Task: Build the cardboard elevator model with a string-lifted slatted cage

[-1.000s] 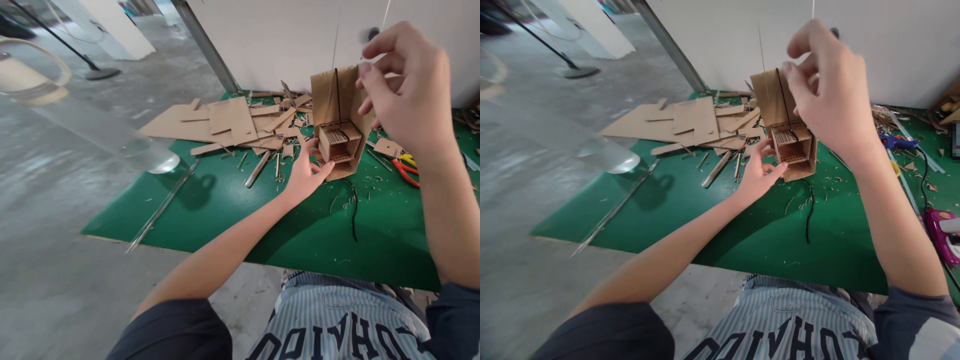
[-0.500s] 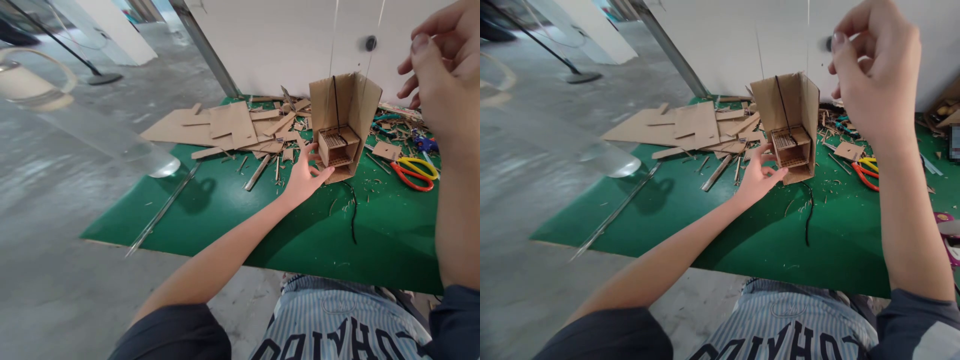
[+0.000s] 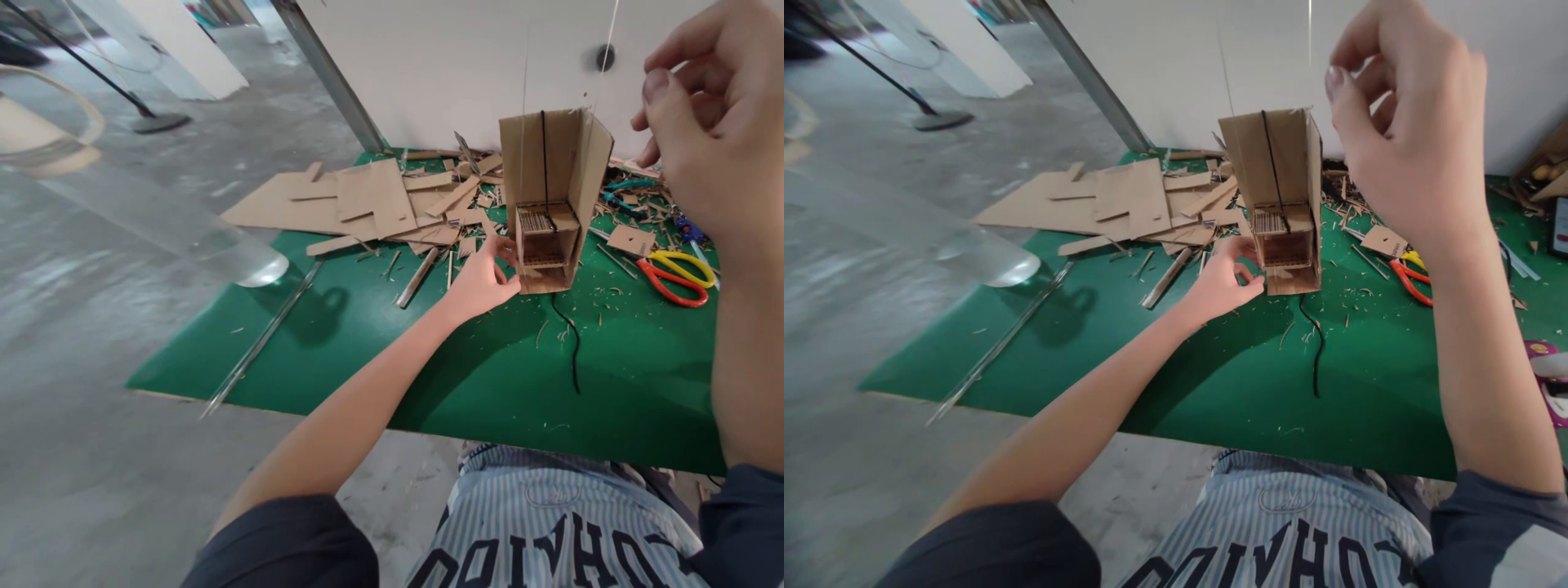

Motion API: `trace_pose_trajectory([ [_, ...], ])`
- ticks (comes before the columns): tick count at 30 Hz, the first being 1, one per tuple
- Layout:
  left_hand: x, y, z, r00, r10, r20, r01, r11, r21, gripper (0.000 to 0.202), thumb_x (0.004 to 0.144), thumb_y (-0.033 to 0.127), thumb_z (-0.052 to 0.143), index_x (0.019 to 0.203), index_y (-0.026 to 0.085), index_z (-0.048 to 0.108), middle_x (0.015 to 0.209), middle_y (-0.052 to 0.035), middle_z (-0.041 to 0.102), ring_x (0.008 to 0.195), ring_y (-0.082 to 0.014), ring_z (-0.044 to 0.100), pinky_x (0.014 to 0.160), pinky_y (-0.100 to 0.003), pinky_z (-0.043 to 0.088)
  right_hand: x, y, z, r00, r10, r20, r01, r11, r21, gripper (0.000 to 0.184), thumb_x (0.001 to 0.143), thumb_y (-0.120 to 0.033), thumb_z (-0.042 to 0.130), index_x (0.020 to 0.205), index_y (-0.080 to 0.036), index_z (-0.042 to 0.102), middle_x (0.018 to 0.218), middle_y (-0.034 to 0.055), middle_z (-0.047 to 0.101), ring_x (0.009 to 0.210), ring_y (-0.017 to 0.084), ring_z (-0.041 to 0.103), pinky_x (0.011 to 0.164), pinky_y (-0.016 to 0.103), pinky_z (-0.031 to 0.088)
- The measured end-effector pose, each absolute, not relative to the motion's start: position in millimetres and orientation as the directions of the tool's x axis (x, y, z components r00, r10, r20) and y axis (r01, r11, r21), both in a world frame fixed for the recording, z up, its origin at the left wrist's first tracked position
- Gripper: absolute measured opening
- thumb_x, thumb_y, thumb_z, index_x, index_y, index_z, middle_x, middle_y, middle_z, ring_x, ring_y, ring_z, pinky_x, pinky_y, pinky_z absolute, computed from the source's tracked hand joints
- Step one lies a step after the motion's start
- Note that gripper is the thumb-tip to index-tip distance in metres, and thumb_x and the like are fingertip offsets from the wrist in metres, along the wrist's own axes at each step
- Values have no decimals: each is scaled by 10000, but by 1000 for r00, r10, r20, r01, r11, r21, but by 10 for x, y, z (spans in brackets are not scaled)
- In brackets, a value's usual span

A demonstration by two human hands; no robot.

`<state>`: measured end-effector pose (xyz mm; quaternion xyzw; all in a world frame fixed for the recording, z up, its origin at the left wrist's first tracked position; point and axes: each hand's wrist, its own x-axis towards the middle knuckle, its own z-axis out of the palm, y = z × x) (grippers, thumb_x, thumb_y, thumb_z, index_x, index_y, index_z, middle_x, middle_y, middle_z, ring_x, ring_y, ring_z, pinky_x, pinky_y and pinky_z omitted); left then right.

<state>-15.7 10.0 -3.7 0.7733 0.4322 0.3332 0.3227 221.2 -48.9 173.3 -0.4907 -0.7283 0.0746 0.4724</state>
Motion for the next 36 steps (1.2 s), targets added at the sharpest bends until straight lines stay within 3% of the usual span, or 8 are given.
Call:
trace_pose_trajectory([
  [6,-174,213,-65,447,854,266,609,-508,609,55,784,127,651,792,181,645,848,-34,634,646,-119,589,725,-308,533,2224,-403,1571,-132,786,604,822,428,-377,146,934,-310,563,816,-249,623,773,59,686,630,188,599,629,356,441],
  [12,-214,189,26,476,865,160,610,-456,648,102,806,201,610,876,187,682,762,-19,669,560,-121,563,619,-290,477,2195,-558,1498,-410,909,71,880,415,-230,333,940,-408,555,676,-229,647,573,8,588,534,155,505,602,327,366],
  [16,-245,164,57,546,832,95,569,-452,687,138,804,255,626,898,182,696,639,-2,647,492,-120,556,501,-245,422,2199,-603,1415,-351,931,-100,934,341,-103,446,968,-493,492,651,-218,644,520,31,543,501,170,507,577,331,374],
  [19,-248,184,33,586,800,129,545,-506,669,154,844,301,631,873,176,717,638,-21,669,542,-140,603,524,-243,448,2193,-543,1227,-309,932,-189,946,322,45,476,964,-504,480,643,-196,648,592,80,600,573,211,577,578,338,388],
  [22,-238,210,-10,584,793,175,535,-538,652,166,883,283,605,862,182,735,730,-44,727,594,-152,633,588,-267,493,2196,-459,972,-236,950,-204,960,260,100,516,974,-541,451,715,-166,692,758,152,687,730,285,661,627,366,435],
  [26,-223,207,-36,570,794,210,549,-559,621,159,894,265,603,903,199,747,793,-36,741,602,-148,634,649,-291,520,2206,-349,622,-201,970,-133,977,209,43,593,982,-628,374,816,-172,716,914,178,732,883,332,693,681,385,466],
  [31,-206,157,-7,538,819,202,596,-538,596,161,924,271,590,923,210,739,623,-8,661,525,-155,591,582,-284,470,2207,-252,268,-230,969,-86,973,231,3,564,1011,-548,333,852,-166,716,856,174,729,794,277,689,623,341,391],
  [36,-175,141,-11,534,818,212,594,-542,594,146,930,259,594,882,196,717,683,-27,699,609,-173,648,637,-293,495,2223,-224,107,-237,970,-60,971,235,-37,544,1019,-479,320,833,-150,711,853,162,733,762,253,676,599,332,332],
])
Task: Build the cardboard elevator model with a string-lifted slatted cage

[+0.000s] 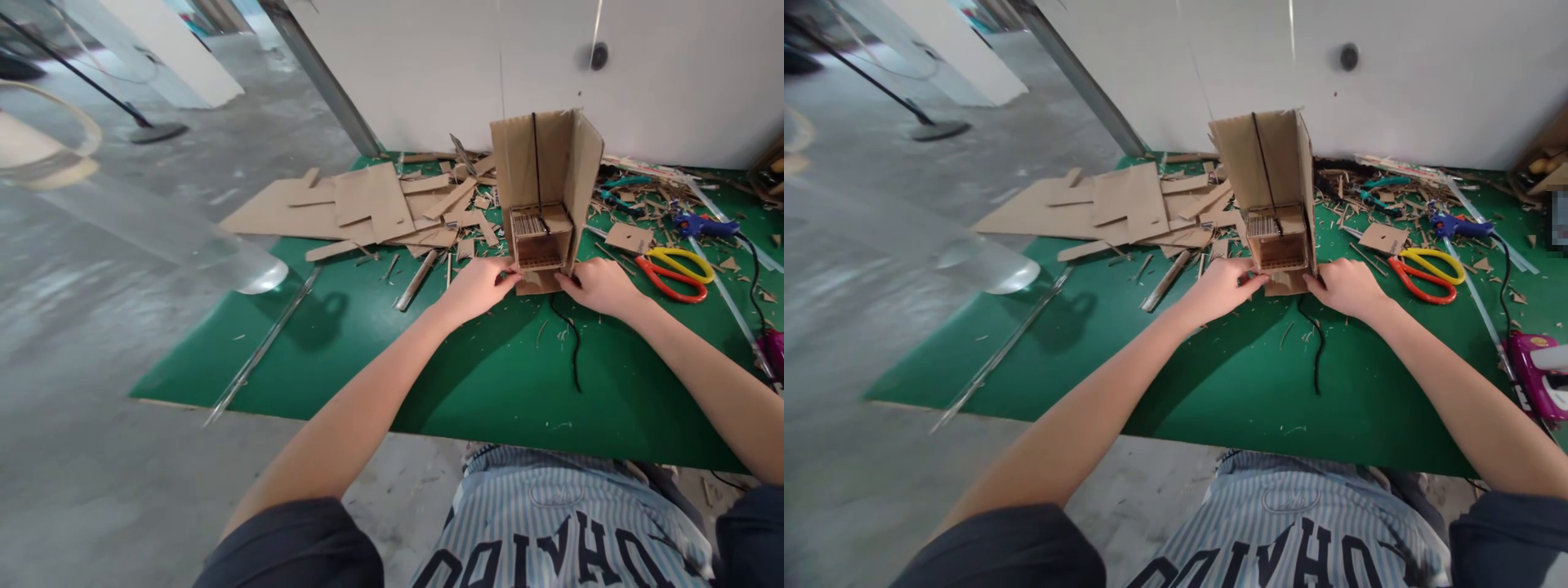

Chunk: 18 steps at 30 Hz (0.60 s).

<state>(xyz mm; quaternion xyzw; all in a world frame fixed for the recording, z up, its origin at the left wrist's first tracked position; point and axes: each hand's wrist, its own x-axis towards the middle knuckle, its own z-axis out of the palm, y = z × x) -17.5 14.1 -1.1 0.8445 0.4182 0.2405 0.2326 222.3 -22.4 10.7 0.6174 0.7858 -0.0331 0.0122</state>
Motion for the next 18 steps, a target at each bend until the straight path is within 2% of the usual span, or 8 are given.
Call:
trace_pose_trajectory([
  [3,-164,144,-13,524,829,198,605,-526,598,141,932,253,609,892,182,724,715,-32,716,627,-166,652,656,-286,494,2218,-208,48,-213,976,-47,977,211,-36,544,1019,-479,314,868,-157,726,884,151,747,777,258,689,612,330,347],
  [8,-151,158,2,514,836,193,616,-516,596,165,949,222,603,1011,151,740,726,-33,724,614,-141,634,644,-258,478,2180,-180,-22,-138,989,-48,990,139,18,561,1017,-498,316,944,-158,756,925,162,757,847,283,715,654,326,403],
  [12,-144,189,-17,497,844,204,620,-509,597,93,929,188,646,907,149,727,695,-23,710,635,-138,648,668,-251,495,2169,-176,-22,-142,989,-51,990,143,15,547,1010,-500,319,987,-179,761,955,154,765,874,298,725,661,335,414],
  [15,-151,208,-37,488,853,184,600,-481,639,62,920,167,660,880,153,706,672,-5,700,592,-122,643,654,-243,505,2170,-176,-17,-136,989,-57,991,137,13,538,1006,-500,320,999,-193,762,964,147,768,873,301,727,657,336,412],
  [18,-161,208,-47,490,860,142,549,-431,716,43,919,145,646,919,160,686,680,13,705,489,-90,610,581,-223,499,2174,-176,-25,-128,990,-57,992,129,13,545,1005,-507,322,968,-188,762,965,151,766,868,297,725,660,336,413],
])
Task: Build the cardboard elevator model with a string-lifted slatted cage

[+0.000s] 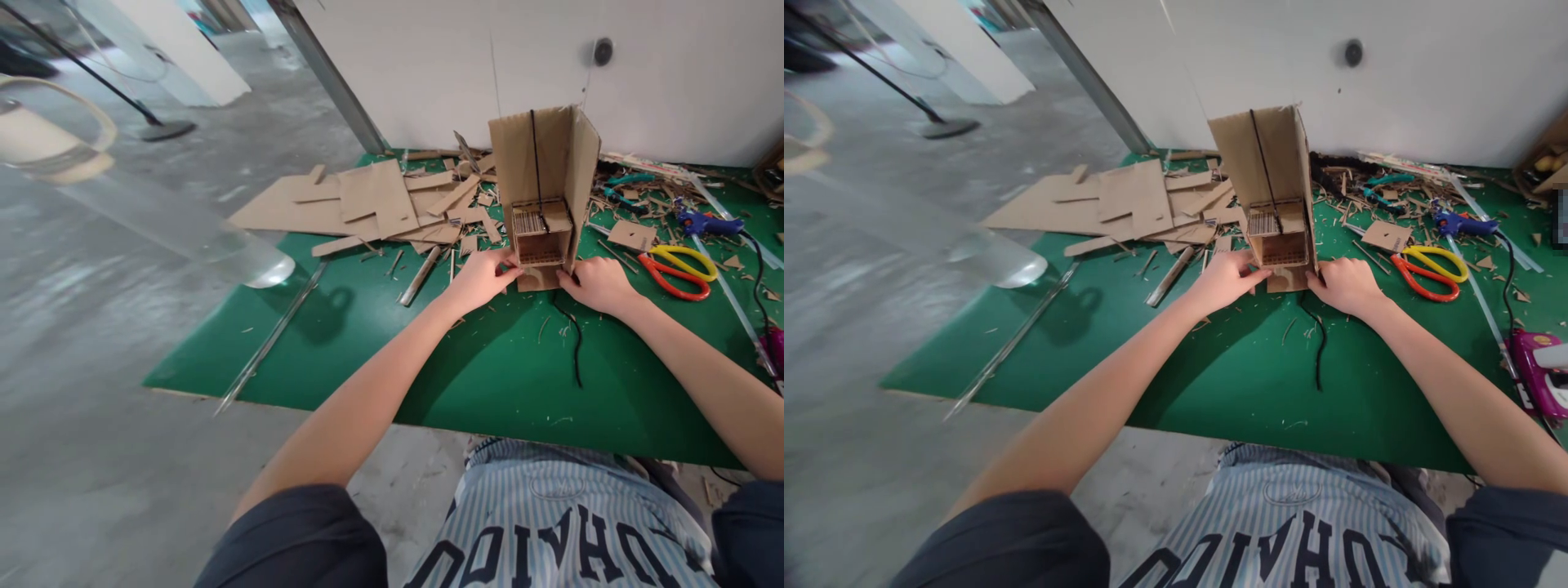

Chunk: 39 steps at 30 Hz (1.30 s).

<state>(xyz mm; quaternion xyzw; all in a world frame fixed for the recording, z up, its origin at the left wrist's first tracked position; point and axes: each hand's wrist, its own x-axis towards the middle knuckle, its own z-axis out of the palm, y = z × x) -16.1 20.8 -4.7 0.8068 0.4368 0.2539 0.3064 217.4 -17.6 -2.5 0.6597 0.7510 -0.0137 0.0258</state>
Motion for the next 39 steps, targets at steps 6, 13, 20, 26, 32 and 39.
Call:
trace_pose_trajectory([
  [6,-149,188,-60,467,874,133,489,-381,785,29,904,129,654,895,155,661,698,15,712,444,-68,594,519,-199,483,2175,-173,-38,-133,990,-51,991,134,25,550,1002,-509,324,952,-183,765,955,153,765,865,302,728,647,337,399],
  [13,-147,200,-40,484,866,129,536,-409,739,37,909,135,662,931,151,687,631,34,664,467,-87,595,566,-227,480,2170,-167,-29,-133,990,-52,991,134,21,536,1000,-501,333,954,-187,765,956,149,768,874,301,730,634,330,371],
  [20,-167,220,-17,482,869,115,615,-428,662,48,917,176,672,875,159,686,562,45,617,476,-114,586,620,-265,469,2180,-168,-37,-136,990,-47,990,137,14,532,1004,-500,339,933,-177,757,937,147,765,835,271,714,628,319,358],
  [26,-177,227,-42,499,859,118,608,-444,658,132,938,197,652,809,172,662,488,56,586,437,-107,566,614,-259,475,2182,-171,-43,-143,989,-37,990,143,7,530,999,-500,343,934,-181,761,927,145,762,822,274,708,619,320,337],
  [32,-170,206,-1,504,857,105,624,-446,641,99,940,163,647,847,160,683,505,61,589,429,-94,553,638,-253,489,2178,-170,-34,-135,990,-46,991,135,1,537,1000,-507,338,936,-180,759,934,146,761,810,255,698,618,313,336],
  [39,-170,219,-29,504,854,127,637,-467,614,118,932,184,647,823,172,693,519,33,596,501,-132,591,637,-271,479,2177,-175,-25,-141,988,-54,990,141,-5,551,1004,-511,321,975,-180,760,951,151,758,833,268,705,633,319,358],
])
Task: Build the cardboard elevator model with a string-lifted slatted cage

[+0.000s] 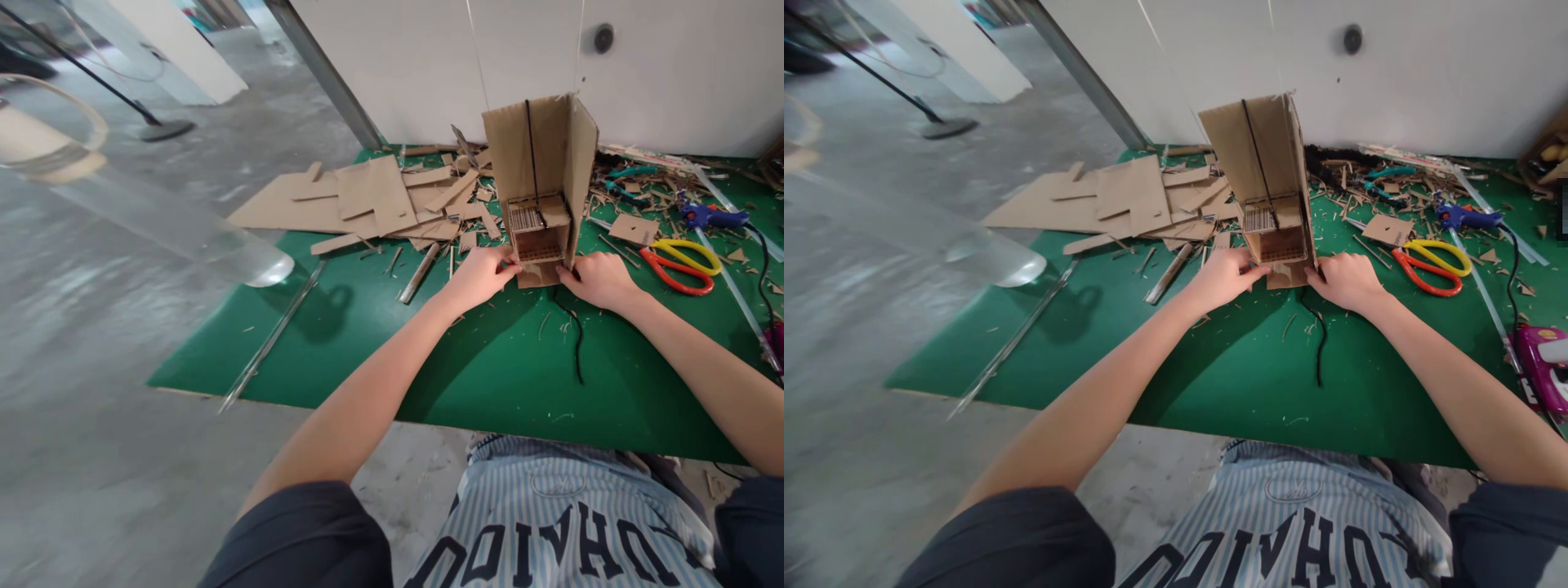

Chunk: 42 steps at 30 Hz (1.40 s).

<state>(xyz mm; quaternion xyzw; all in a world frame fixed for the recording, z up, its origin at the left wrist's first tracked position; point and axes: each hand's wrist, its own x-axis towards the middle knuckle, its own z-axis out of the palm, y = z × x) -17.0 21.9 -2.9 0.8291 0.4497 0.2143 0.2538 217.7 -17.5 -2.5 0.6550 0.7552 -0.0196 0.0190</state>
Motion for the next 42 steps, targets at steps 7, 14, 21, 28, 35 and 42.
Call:
trace_pose_trajectory([
  [7,-155,229,-51,495,858,136,664,-475,578,122,924,202,653,819,165,704,559,6,624,555,-149,605,671,-279,473,2174,-179,-16,-142,988,-59,990,142,-7,540,1007,-507,329,981,-177,755,964,149,761,847,267,703,641,315,362],
  [14,-142,239,-67,498,848,181,680,-511,526,183,904,234,667,733,173,663,567,-3,608,554,-138,567,627,-268,443,2170,-178,-21,-143,988,-51,990,143,-5,534,1009,-499,327,982,-180,755,971,148,763,839,269,703,645,318,374],
  [21,-139,229,-72,496,853,163,684,-500,531,189,912,249,653,744,169,685,555,-14,605,535,-148,561,625,-285,467,2168,-186,-18,-145,988,-50,989,145,-4,532,1007,-498,331,985,-178,756,971,155,762,844,275,707,645,325,376],
  [28,-152,243,-75,494,846,199,687,-520,507,115,897,248,672,847,158,723,678,-38,661,629,-154,601,691,-282,501,2170,-183,-20,-146,988,-57,989,147,7,550,1008,-511,323,969,-177,758,945,152,762,846,279,713,631,326,360],
  [35,-169,224,-79,514,831,214,659,-542,521,162,930,230,629,1009,151,746,1052,-111,738,779,-166,648,761,-295,525,2166,-192,0,-145,988,-59,989,145,-3,523,1010,-499,334,986,-186,753,958,146,767,868,286,722,626,324,341],
  [42,-164,230,-59,520,831,197,672,-540,507,143,948,231,625,972,165,749,1056,-112,735,924,-226,703,834,-337,542,2176,-192,-10,-146,988,-51,989,146,-10,537,1011,-509,327,992,-189,757,953,143,766,848,280,714,619,325,331],
])
